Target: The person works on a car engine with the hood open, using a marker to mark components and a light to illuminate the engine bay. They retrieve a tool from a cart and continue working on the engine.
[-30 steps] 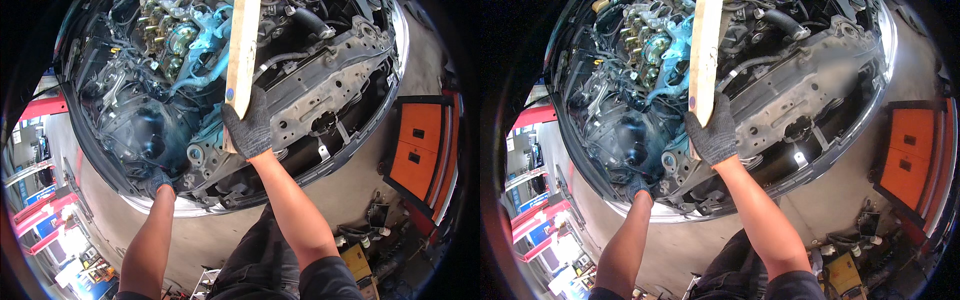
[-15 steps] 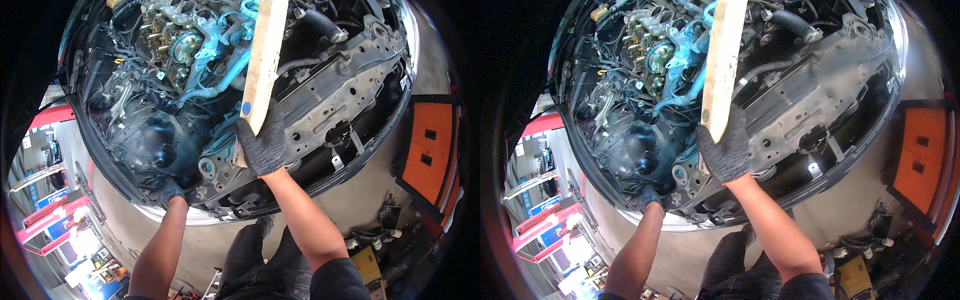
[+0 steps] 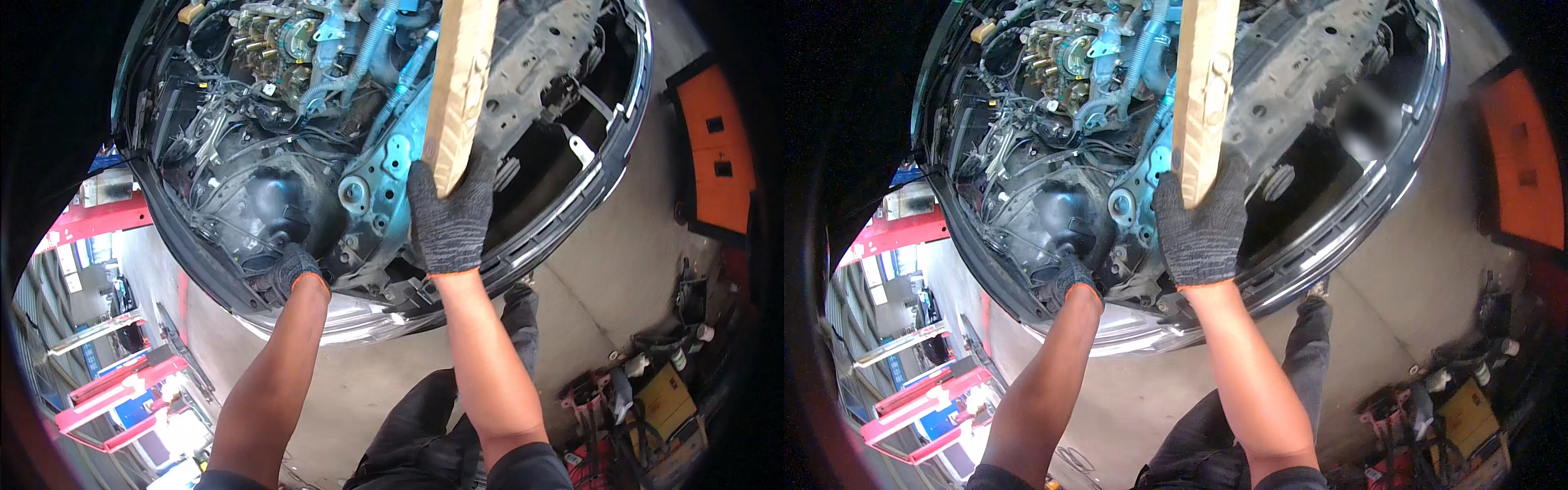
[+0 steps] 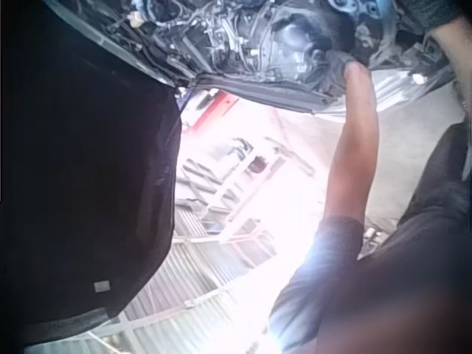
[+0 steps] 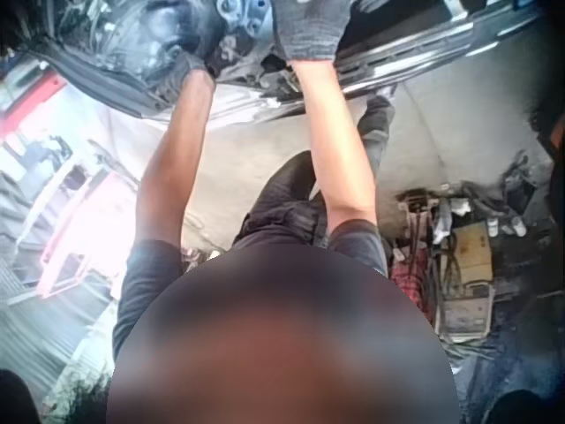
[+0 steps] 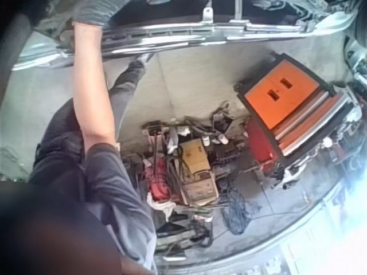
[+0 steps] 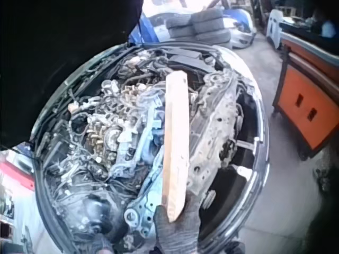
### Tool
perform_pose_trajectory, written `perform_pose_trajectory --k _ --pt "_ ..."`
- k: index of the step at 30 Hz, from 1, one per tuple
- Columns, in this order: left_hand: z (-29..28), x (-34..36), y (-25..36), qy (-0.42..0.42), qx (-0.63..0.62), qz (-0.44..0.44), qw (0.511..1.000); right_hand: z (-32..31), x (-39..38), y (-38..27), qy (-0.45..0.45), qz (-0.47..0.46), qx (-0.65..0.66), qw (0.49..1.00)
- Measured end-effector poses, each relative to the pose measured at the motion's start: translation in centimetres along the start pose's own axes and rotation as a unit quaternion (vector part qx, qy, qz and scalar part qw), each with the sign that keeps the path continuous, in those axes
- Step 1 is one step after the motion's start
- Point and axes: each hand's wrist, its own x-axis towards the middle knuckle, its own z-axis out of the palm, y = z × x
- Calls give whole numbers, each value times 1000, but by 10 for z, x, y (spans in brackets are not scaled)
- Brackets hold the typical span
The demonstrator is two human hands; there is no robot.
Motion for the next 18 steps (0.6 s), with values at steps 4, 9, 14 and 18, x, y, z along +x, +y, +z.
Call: perform_pose_trajectory --k 4,9,14,18 --pt "-4 1 2 -1 6 12 1000 -16 30 2 73 -70 -9 995" --pt "-4 -3 2 -3 6 9 1000 -86 90 20 98 -102 8 990" --pt "-2 -6 8 -5 17 -8 1000 -140 111 9 146 -127 -214 957" --pt "0 -9 12 -5 23 -18 1000 -142 79 -20 39 -50 -183 981"
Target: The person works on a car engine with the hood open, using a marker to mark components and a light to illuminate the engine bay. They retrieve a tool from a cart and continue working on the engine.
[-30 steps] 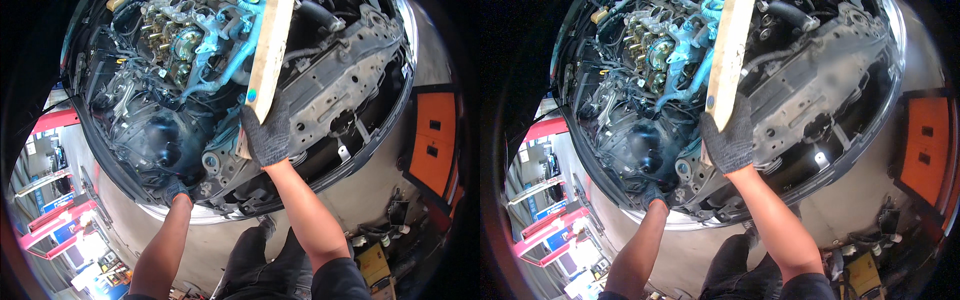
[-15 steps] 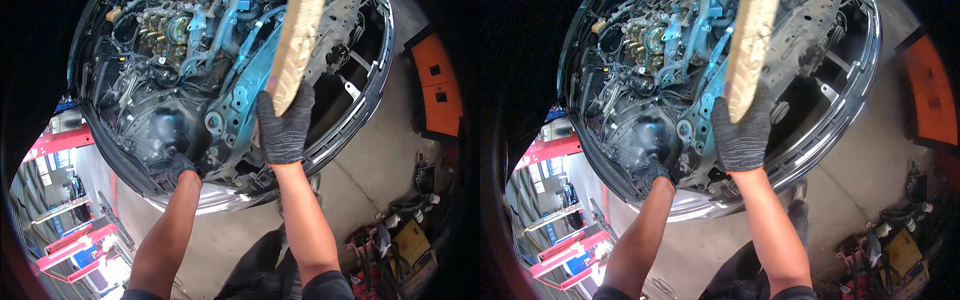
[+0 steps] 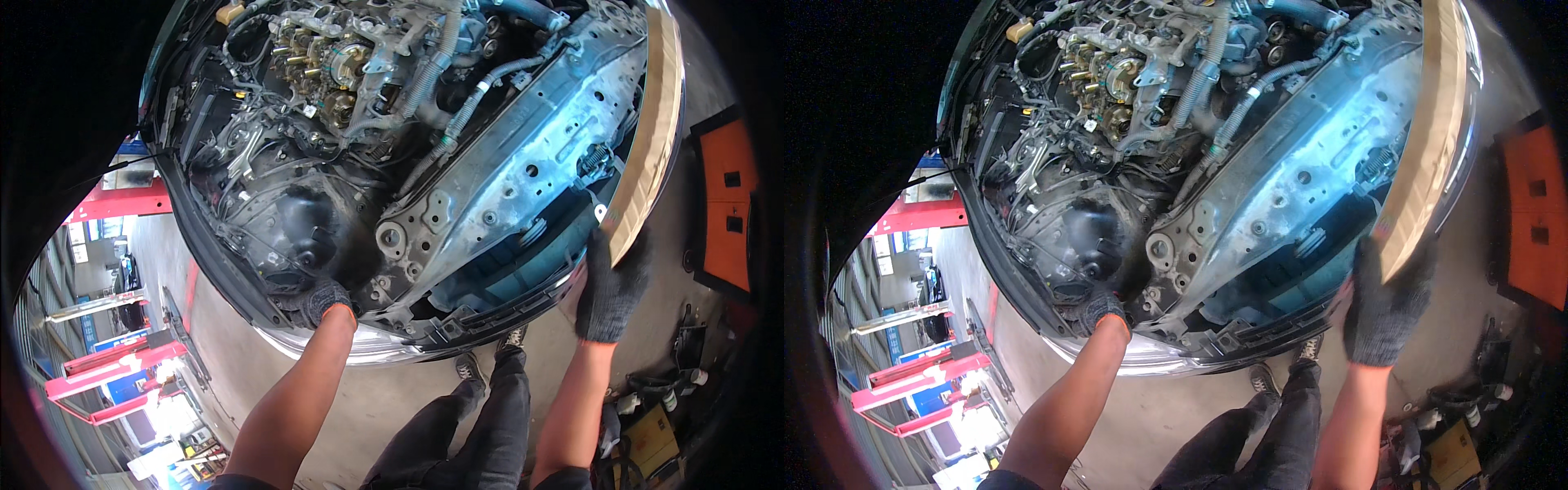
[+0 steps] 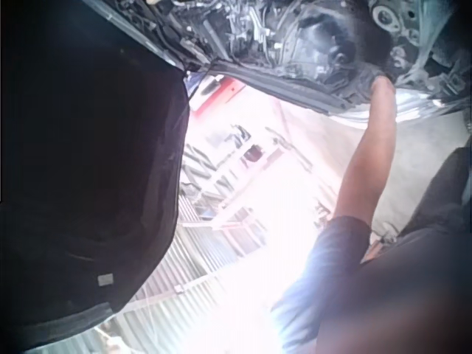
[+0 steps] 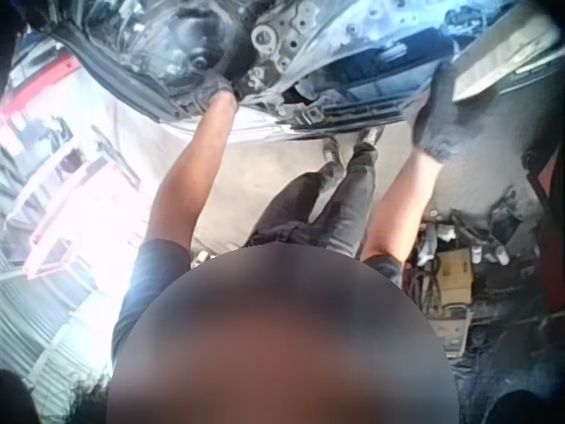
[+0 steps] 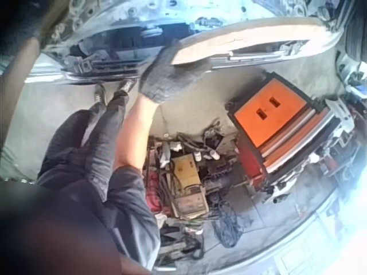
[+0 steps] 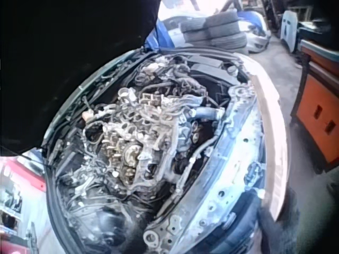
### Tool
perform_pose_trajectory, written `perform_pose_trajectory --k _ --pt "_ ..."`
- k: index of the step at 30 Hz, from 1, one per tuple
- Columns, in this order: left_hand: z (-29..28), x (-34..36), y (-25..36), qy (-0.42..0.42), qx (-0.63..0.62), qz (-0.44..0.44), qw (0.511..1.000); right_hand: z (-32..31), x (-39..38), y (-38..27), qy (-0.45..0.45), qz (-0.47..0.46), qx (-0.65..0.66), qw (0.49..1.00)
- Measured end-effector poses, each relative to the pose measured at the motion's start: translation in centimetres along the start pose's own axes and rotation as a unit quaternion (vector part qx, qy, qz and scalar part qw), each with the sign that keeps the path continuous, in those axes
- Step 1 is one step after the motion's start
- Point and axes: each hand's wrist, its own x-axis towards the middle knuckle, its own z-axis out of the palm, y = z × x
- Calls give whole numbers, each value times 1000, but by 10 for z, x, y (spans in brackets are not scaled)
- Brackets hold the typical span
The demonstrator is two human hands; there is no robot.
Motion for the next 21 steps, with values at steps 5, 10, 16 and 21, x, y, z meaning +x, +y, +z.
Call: perform_pose_trajectory --k 5,10,16,21 --pt "1 0 -2 -8 0 -6 1000 27 -84 -51 -73 159 164 971" --pt "2 -10 6 -46 -49 -13 998 91 -156 -97 -146 126 197 961" --pt "-36 -67 61 -246 -469 -255 809 171 -193 -133 -189 248 369 876" --pt "-62 -62 67 -305 -431 -133 838 216 -216 -162 -143 275 400 862"
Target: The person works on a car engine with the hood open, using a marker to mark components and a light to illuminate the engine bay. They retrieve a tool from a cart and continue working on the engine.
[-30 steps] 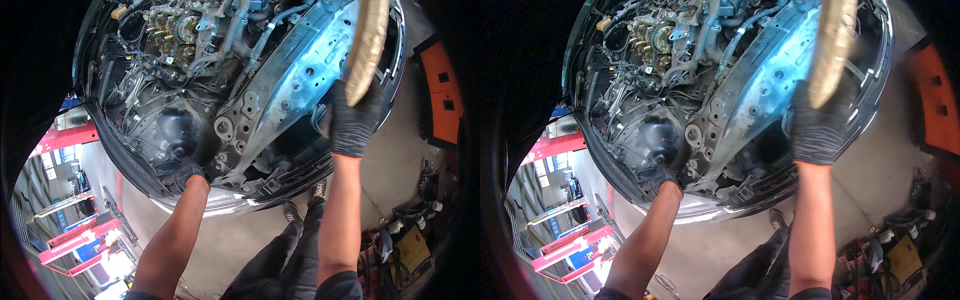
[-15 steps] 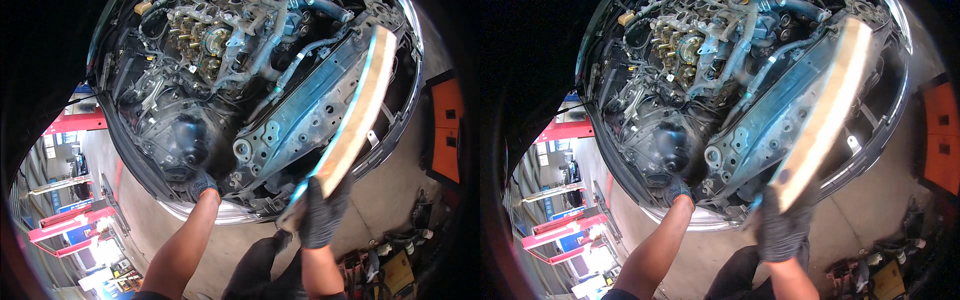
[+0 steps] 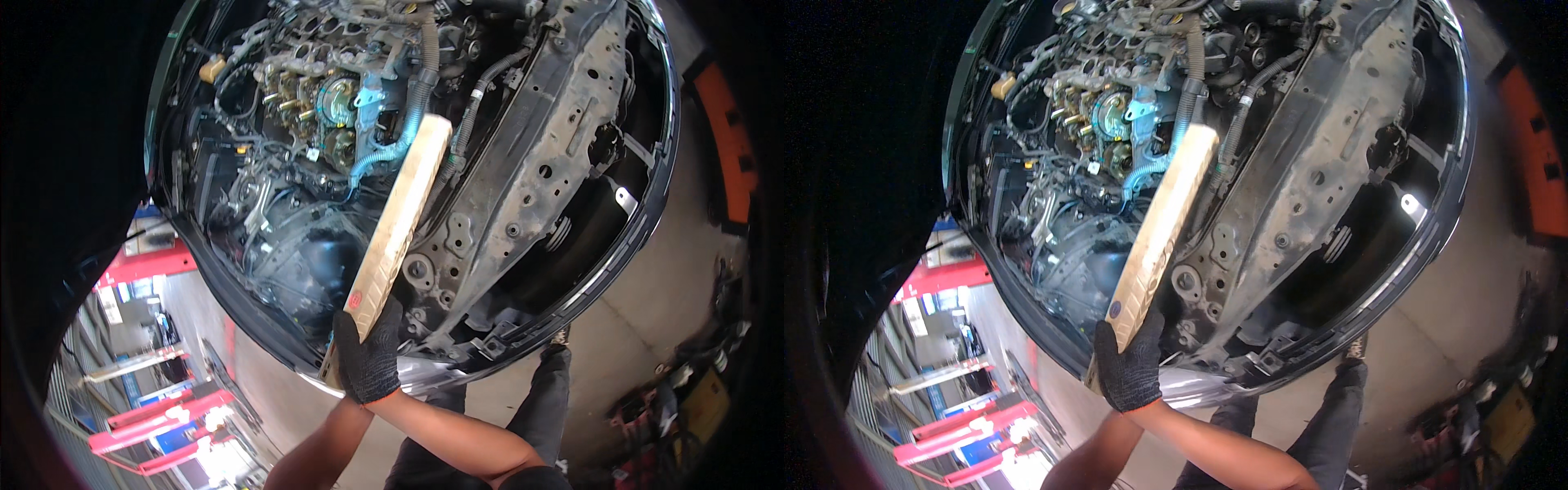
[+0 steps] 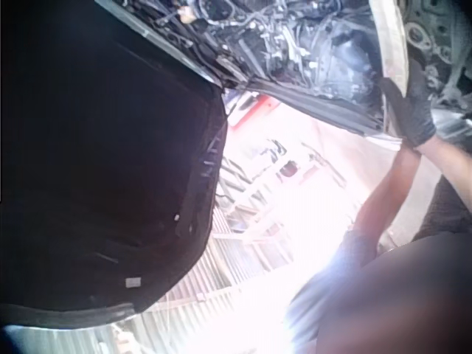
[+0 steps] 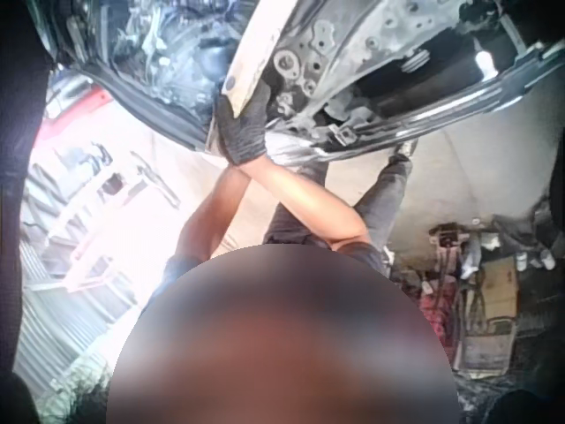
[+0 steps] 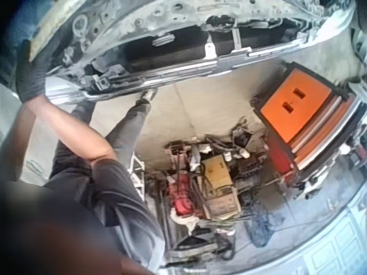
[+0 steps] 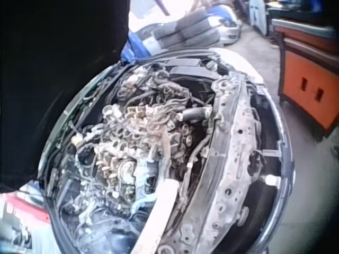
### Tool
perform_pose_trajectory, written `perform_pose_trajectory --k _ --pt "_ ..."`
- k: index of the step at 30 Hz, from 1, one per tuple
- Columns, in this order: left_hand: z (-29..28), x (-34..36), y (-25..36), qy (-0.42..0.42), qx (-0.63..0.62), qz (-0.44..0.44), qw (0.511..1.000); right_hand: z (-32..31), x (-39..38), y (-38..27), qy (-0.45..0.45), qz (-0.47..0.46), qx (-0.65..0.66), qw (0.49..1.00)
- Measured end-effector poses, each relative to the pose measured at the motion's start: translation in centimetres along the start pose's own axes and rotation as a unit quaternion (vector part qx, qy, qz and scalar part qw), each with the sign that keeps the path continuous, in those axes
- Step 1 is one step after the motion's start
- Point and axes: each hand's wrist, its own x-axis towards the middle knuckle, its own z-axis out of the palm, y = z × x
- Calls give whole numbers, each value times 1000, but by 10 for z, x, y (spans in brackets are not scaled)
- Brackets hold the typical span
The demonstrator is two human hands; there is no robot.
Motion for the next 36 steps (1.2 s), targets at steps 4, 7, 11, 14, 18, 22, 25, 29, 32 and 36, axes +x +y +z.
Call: perform_pose_trajectory --k 4,7,11,14,18,22,25,29,32,36 --pt "-85 -1 43 -29 562 267 783 39 -1 27 23 25 37 999" --pt "-142 -2 113 -51 714 180 675 57 14 40 32 -48 10 998" --pt "-136 78 122 -122 492 2 862 65 23 39 16 75 80 994" --pt "-96 115 105 -203 542 -34 814 65 17 31 33 25 53 998" --pt "-52 138 78 -247 586 -50 770 47 41 25 -9 245 228 942" --pt "-36 150 58 -248 605 -37 756 27 96 18 -36 282 306 909" --pt "-34 155 49 -238 614 -26 752 20 118 10 -62 267 316 908" --pt "-33 158 49 -224 617 -12 754 13 122 5 -77 271 316 906" --pt "-33 159 52 -218 618 -4 755 9 124 4 -89 274 313 905" --pt "-36 167 57 -210 618 -3 757 6 134 5 -94 274 308 906"
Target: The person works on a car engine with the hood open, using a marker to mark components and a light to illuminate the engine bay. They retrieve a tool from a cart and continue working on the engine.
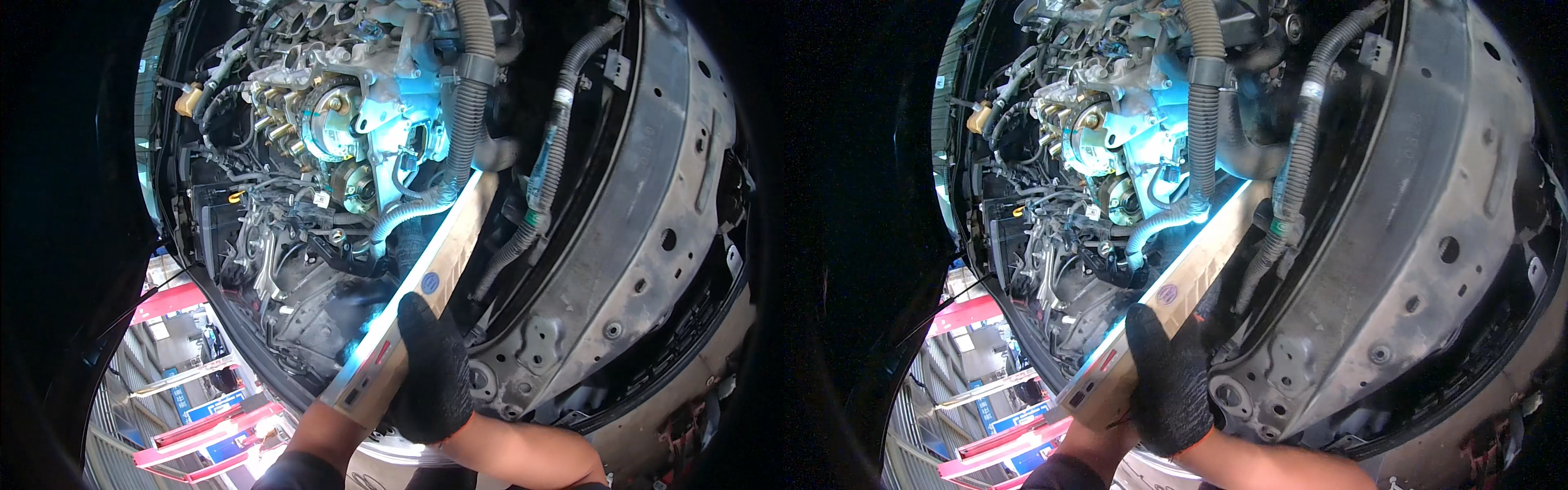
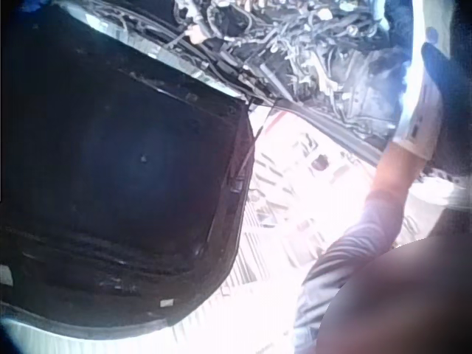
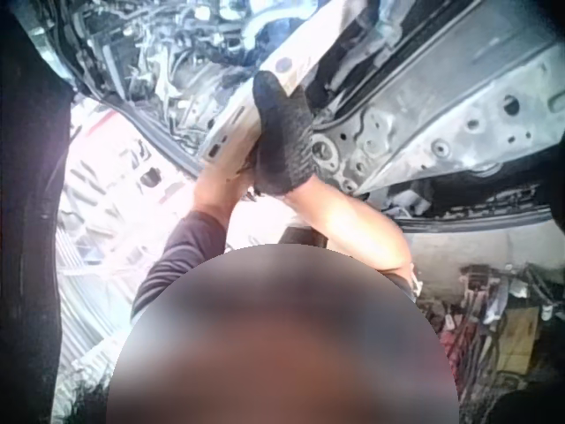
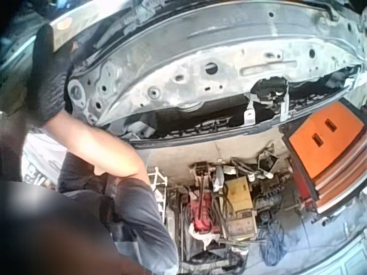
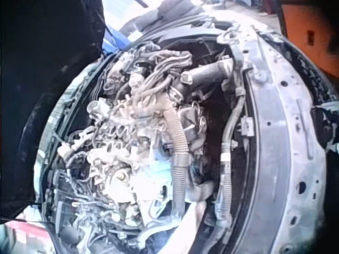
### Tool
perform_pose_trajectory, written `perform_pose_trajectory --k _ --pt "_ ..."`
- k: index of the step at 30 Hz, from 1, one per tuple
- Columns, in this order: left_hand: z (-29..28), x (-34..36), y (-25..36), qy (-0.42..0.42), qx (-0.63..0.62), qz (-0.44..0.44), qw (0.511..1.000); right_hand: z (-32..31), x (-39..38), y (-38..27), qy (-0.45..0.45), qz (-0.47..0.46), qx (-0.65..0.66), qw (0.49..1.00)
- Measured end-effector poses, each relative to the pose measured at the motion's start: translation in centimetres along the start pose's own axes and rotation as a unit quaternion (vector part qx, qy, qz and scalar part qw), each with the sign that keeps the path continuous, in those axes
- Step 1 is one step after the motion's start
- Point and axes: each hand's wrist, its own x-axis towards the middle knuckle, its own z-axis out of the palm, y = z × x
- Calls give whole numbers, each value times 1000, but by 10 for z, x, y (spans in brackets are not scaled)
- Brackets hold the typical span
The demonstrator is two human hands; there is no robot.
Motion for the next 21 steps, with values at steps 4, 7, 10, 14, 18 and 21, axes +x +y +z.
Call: perform_pose_trajectory --k 4,7,10,14,18,21 --pt "-8 5 -4 7 3 -3 1000 -3 4 -7 0 -2 -12 1000" --pt "-13 9 -2 11 1 0 1000 -2 4 -9 1 -3 -23 1000" --pt "-14 18 2 9 1 6 1000 -1 4 -11 3 -1 -32 999" --pt "-4 44 7 -4 -2 26 1000 3 4 -13 6 -32 -83 996" --pt "14 75 16 -19 -8 44 999 3 0 -13 9 30 11 999" --pt "17 83 36 -29 -9 58 998 -1 1 -8 7 8 -1 1000"
